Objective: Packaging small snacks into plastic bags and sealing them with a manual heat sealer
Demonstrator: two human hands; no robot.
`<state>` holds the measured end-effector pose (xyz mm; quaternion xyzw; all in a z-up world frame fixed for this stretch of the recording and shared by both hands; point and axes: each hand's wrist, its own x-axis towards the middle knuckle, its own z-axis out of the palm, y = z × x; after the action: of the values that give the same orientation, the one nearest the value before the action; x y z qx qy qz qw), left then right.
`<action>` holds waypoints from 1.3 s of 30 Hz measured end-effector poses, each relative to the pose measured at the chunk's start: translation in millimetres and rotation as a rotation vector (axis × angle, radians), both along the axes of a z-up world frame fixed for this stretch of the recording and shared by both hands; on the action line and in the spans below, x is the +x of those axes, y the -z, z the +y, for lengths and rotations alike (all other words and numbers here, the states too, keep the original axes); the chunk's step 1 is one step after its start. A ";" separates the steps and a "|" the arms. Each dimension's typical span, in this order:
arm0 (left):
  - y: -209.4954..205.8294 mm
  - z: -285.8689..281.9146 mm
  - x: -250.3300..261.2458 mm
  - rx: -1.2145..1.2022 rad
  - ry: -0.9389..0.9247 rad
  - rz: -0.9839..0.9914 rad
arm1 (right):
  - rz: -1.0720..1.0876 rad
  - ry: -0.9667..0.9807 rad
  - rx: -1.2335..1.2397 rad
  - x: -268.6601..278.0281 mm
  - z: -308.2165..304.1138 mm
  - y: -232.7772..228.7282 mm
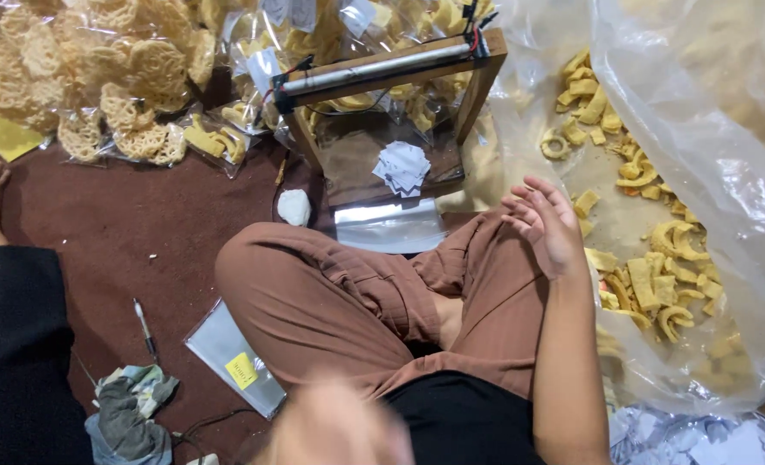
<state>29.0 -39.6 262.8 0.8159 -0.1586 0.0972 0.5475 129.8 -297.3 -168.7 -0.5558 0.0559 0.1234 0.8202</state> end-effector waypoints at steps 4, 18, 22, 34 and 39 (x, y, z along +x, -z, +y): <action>199.7 31.8 41.1 0.011 -0.109 0.016 | 0.055 0.130 0.483 -2.3 -29.8 36.4; 568.7 40.9 74.5 0.866 0.010 0.490 | 0.126 0.092 0.779 4.0 -39.4 43.4; 512.7 39.2 68.8 0.792 -0.004 0.563 | 0.130 0.084 0.756 1.0 -37.1 36.8; 368.1 12.5 53.5 0.761 -0.066 -0.128 | -0.618 -0.259 -0.950 -33.7 67.0 -15.0; 321.5 20.1 33.9 0.460 0.009 -0.038 | -0.599 -0.141 -0.802 -30.5 39.7 -30.2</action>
<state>62.8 -19.5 -58.7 0.9165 -0.1903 0.0715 0.3447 99.3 -257.6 -138.5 -0.8407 -0.1767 -0.0175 0.5116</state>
